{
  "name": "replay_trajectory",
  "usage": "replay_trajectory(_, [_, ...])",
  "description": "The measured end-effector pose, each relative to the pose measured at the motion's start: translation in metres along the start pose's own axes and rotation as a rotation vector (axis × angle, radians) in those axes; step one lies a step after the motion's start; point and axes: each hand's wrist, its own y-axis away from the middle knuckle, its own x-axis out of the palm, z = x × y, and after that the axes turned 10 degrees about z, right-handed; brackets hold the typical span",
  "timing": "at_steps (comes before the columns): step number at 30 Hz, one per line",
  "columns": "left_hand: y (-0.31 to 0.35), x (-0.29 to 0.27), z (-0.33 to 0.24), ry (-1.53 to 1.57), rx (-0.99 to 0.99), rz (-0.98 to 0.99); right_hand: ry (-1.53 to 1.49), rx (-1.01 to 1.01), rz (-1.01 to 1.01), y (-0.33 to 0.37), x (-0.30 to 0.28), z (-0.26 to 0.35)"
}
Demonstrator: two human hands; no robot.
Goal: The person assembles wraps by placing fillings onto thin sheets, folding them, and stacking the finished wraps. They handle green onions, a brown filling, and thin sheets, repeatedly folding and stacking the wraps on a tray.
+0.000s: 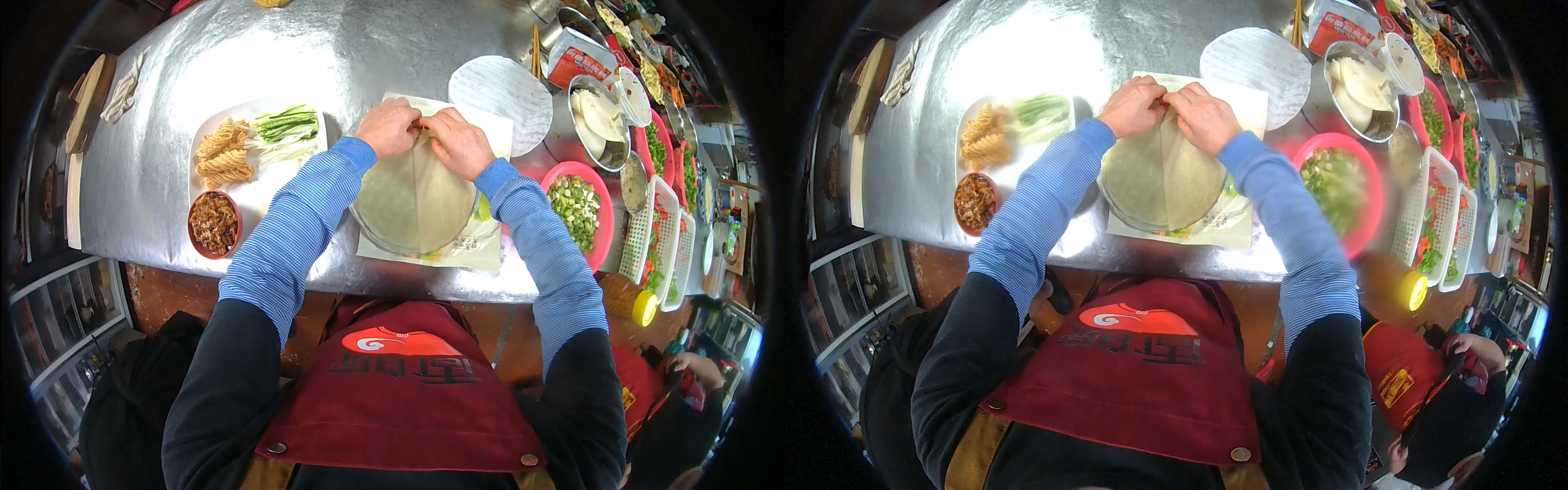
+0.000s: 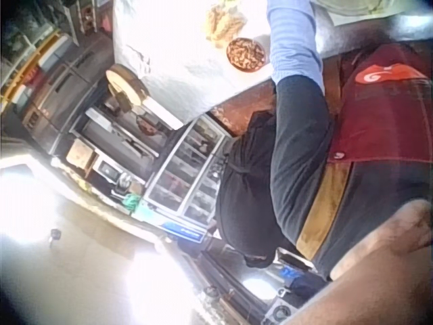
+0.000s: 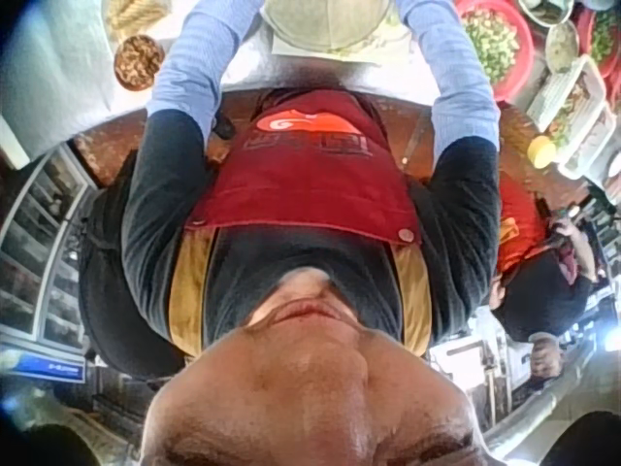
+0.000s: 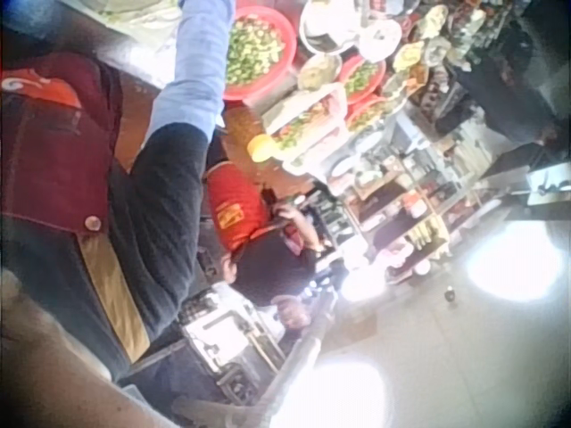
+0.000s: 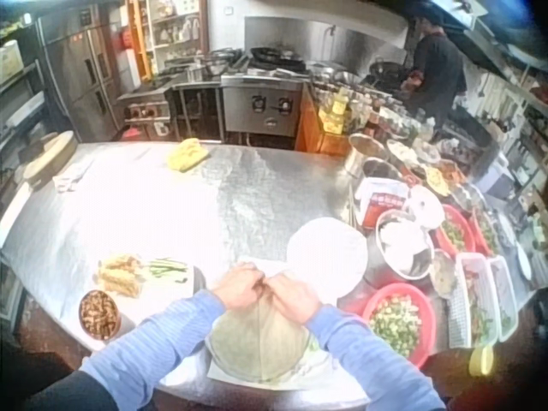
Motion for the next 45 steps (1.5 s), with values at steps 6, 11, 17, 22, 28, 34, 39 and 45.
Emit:
replay_trajectory(6, [-0.001, -0.002, -0.001, 0.014, 0.021, 0.013, 0.103, -0.127, 0.036, 0.002, -0.006, -0.008])
replay_trajectory(11, [0.0, -0.003, 0.0, 0.024, 0.021, 0.016, 0.195, -0.208, -0.01, -0.003, -0.004, -0.016])
replay_trajectory(17, [0.0, -0.002, 0.002, 0.034, -0.006, 0.011, -0.053, 0.086, 0.171, -0.01, -0.004, -0.012])
replay_trajectory(22, [0.001, -0.004, -0.001, 0.033, -0.017, 0.032, -0.082, 0.032, 0.129, -0.013, -0.004, -0.019])
replay_trajectory(28, [0.003, -0.006, -0.003, 0.009, -0.026, 0.055, -0.002, -0.233, 0.04, 0.002, -0.016, -0.007])
replay_trajectory(34, [0.002, -0.008, -0.006, 0.022, -0.039, 0.075, 0.149, -0.374, 0.066, 0.033, -0.011, 0.004])
replay_trajectory(39, [0.003, -0.006, -0.005, 0.013, -0.032, 0.061, 0.232, -0.341, 0.083, 0.043, -0.015, 0.013])
replay_trajectory(45, [0.004, -0.006, -0.004, 0.015, -0.044, 0.078, 0.288, -0.441, 0.149, 0.041, -0.037, 0.033])
